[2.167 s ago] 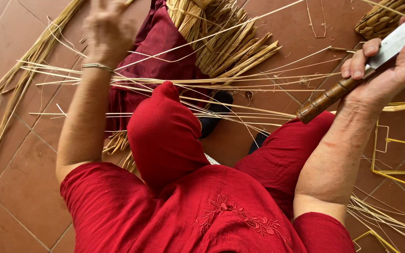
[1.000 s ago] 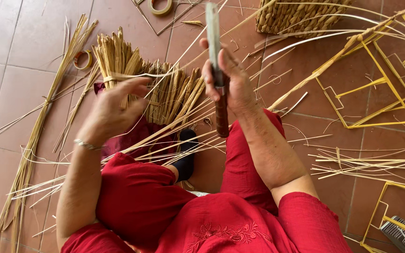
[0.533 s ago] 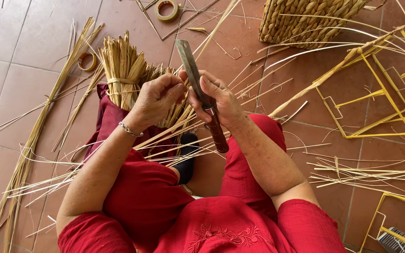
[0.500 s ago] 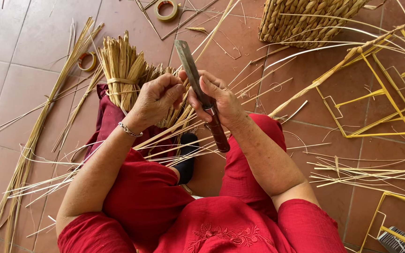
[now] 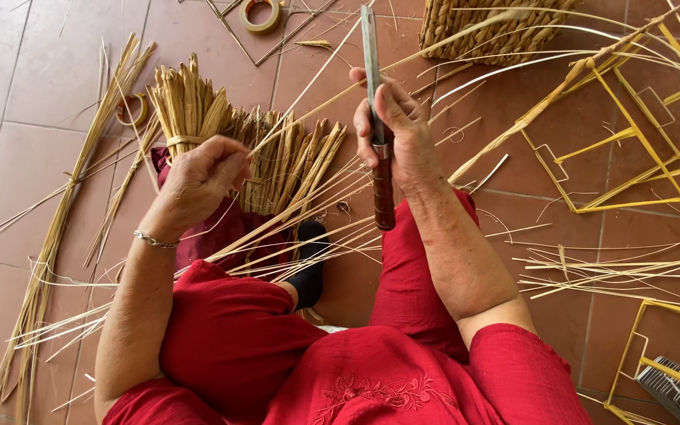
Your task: The person sits on a tiled floor and uses a knife to split long dried plant fibers into thin strips. They repeatedly pull fibers from a bundle, split them with the blade, and set the strips aside.
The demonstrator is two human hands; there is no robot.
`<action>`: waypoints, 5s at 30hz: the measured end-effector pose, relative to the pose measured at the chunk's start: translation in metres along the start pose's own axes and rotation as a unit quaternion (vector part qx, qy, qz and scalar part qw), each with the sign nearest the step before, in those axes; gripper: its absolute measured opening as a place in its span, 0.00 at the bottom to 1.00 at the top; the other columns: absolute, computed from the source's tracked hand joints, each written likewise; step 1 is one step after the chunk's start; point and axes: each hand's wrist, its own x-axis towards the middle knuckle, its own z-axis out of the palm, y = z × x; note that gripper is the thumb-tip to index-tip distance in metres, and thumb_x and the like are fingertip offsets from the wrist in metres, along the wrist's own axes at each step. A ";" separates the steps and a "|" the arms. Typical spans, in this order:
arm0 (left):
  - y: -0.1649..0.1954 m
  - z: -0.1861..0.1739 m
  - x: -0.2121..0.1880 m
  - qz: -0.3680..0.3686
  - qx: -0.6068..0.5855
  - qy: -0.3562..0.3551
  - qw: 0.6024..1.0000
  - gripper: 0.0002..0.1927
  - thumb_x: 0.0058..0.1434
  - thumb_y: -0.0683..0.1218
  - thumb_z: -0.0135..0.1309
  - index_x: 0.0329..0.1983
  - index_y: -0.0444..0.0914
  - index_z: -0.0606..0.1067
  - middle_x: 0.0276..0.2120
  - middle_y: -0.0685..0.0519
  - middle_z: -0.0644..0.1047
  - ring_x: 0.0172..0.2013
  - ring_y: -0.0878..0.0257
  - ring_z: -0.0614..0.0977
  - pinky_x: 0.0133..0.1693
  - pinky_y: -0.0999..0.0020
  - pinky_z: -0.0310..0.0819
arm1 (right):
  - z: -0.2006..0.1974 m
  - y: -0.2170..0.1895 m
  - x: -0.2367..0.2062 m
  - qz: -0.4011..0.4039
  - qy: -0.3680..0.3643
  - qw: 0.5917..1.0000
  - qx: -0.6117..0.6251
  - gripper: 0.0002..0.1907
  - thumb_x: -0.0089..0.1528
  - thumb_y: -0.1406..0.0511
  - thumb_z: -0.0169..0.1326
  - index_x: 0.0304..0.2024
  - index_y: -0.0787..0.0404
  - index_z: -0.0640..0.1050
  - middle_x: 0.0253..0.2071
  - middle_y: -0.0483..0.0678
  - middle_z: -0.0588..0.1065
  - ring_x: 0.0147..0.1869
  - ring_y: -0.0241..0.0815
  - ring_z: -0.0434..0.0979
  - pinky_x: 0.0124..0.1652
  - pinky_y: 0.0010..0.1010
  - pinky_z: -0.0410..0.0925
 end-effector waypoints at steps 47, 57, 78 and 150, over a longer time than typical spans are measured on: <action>0.007 0.000 -0.002 0.006 0.037 -0.020 0.999 0.07 0.69 0.44 0.57 0.43 0.35 0.81 0.27 0.58 0.81 0.24 0.74 0.73 0.27 0.75 0.69 | -0.037 -0.030 -0.014 -0.102 0.121 0.981 -0.116 0.18 0.71 0.60 0.59 0.60 0.59 0.79 0.31 0.43 0.75 0.27 0.33 0.73 0.24 0.26 0.69; 0.000 -0.017 -0.002 0.018 0.099 0.080 0.992 0.06 0.69 0.42 0.59 0.42 0.33 0.81 0.23 0.53 0.77 0.23 0.71 0.71 0.26 0.72 0.65 | -0.045 -0.048 -0.014 -0.155 0.160 0.973 -0.054 0.25 0.73 0.57 0.54 0.68 0.63 0.71 0.32 0.46 0.74 0.25 0.40 0.73 0.26 0.30 0.68; 0.011 -0.007 -0.005 -0.006 0.046 0.005 0.999 0.07 0.69 0.43 0.57 0.42 0.35 0.81 0.21 0.60 0.74 0.22 0.76 0.67 0.23 0.78 0.62 | -0.014 -0.004 -0.006 -0.134 0.057 0.948 -0.283 0.23 0.77 0.63 0.51 0.74 0.53 0.66 0.28 0.43 0.72 0.25 0.29 0.70 0.24 0.23 0.68; 0.084 -0.041 -0.143 0.175 0.308 0.117 0.928 0.04 0.75 0.40 0.58 0.45 0.35 0.81 0.35 0.46 0.80 0.35 0.57 0.79 0.37 0.63 0.75 | -0.151 -0.101 -0.102 -0.004 0.225 0.974 0.025 0.26 0.74 0.48 0.43 0.43 0.66 0.70 0.31 0.50 0.69 0.17 0.38 0.58 0.22 0.30 0.54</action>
